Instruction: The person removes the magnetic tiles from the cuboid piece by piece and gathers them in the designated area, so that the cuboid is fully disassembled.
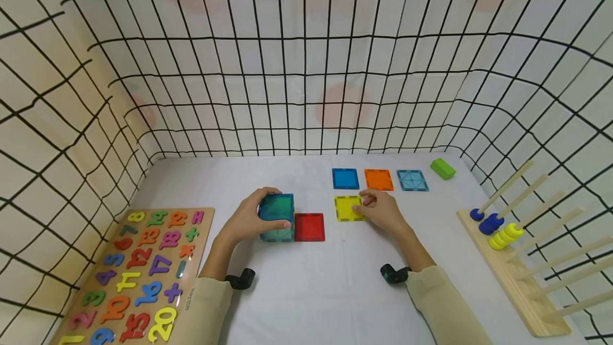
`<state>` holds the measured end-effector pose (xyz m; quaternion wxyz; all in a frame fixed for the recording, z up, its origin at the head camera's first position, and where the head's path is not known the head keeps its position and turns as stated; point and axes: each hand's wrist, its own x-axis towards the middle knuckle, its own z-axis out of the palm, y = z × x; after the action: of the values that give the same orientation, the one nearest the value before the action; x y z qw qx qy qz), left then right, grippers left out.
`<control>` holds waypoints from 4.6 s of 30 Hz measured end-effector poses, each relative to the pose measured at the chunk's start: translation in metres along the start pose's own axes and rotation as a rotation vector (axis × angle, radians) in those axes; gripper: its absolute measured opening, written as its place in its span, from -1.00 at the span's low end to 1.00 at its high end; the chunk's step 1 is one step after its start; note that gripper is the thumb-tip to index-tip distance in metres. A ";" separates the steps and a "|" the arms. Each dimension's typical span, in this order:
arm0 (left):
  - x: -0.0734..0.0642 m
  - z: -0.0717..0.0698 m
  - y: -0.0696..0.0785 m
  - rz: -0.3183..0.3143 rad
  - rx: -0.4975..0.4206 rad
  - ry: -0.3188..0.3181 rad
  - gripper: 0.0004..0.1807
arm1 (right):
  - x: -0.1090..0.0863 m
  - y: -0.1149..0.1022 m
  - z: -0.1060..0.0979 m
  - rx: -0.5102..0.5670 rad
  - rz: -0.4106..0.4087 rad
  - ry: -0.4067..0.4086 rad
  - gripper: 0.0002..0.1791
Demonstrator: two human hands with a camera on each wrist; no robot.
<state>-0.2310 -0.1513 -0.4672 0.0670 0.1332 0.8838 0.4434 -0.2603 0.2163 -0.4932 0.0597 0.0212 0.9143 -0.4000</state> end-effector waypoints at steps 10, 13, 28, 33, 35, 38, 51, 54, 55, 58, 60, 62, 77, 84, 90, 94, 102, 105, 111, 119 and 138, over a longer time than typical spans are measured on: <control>-0.001 0.001 0.001 0.018 0.028 -0.008 -0.07 | -0.009 -0.001 -0.002 0.038 -0.027 -0.027 -0.36; -0.001 0.001 0.001 0.023 0.040 -0.010 -0.08 | -0.011 -0.001 -0.002 0.040 -0.052 -0.022 -0.34; 0.002 0.000 0.001 0.059 0.044 -0.004 -0.08 | -0.027 -0.030 0.018 0.045 -0.328 -0.122 -0.30; 0.003 0.001 0.000 0.038 0.039 -0.009 -0.07 | -0.031 -0.040 0.035 0.008 -0.401 -0.185 -0.23; 0.002 0.001 0.000 0.029 0.042 -0.012 -0.06 | -0.032 -0.044 0.041 -0.008 -0.412 -0.198 -0.22; 0.002 0.001 0.001 0.020 0.044 -0.014 -0.06 | -0.033 -0.051 0.049 -0.024 -0.409 -0.209 -0.21; 0.002 0.000 0.002 0.030 0.045 -0.019 -0.07 | -0.028 -0.064 0.064 -0.088 -0.396 -0.255 -0.17; 0.002 0.000 0.002 0.030 0.045 -0.016 -0.07 | -0.026 -0.064 0.067 -0.107 -0.407 -0.259 -0.16; 0.002 0.000 0.001 0.031 0.043 -0.015 -0.07 | -0.025 -0.064 0.068 -0.113 -0.410 -0.261 -0.15; 0.002 0.000 0.002 0.043 0.042 -0.018 -0.07 | -0.024 -0.063 0.070 -0.133 -0.418 -0.269 -0.12; 0.002 0.001 0.002 0.047 0.042 -0.023 -0.08 | -0.024 -0.064 0.071 -0.147 -0.417 -0.274 -0.09; 0.002 0.001 0.003 0.053 0.041 -0.027 -0.08 | -0.024 -0.065 0.072 -0.157 -0.415 -0.279 -0.07; 0.002 0.000 0.003 0.038 0.040 -0.027 -0.08 | -0.024 -0.070 0.079 -0.241 -0.397 -0.275 -0.15; 0.003 0.003 0.000 0.032 0.039 -0.033 -0.08 | -0.023 -0.071 0.080 -0.229 -0.381 -0.268 -0.21; 0.003 0.002 0.001 0.028 0.040 -0.025 -0.08 | -0.022 -0.072 0.081 -0.224 -0.387 -0.261 -0.21; 0.002 0.001 0.000 0.028 0.047 -0.028 -0.07 | -0.022 -0.073 0.081 -0.222 -0.388 -0.255 -0.22; 0.001 0.001 0.001 0.029 0.043 -0.027 -0.07 | -0.025 -0.073 0.079 -0.200 -0.346 -0.242 -0.22; 0.001 0.001 0.001 0.029 0.040 -0.027 -0.07 | -0.027 -0.073 0.076 -0.193 -0.343 -0.239 -0.22; 0.002 0.001 0.000 0.015 0.047 -0.028 -0.07 | -0.028 -0.071 0.065 -0.147 -0.332 -0.234 -0.24; 0.002 0.002 0.001 0.004 0.052 -0.029 -0.05 | -0.032 -0.065 0.044 -0.109 -0.332 -0.201 -0.22; 0.002 0.001 0.003 0.021 0.041 -0.033 -0.06 | -0.028 -0.009 -0.034 -0.114 -0.306 -0.100 -0.17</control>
<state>-0.2325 -0.1486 -0.4653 0.0743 0.1510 0.8900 0.4237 -0.2368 0.2356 -0.4598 0.0446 -0.1416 0.9240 -0.3523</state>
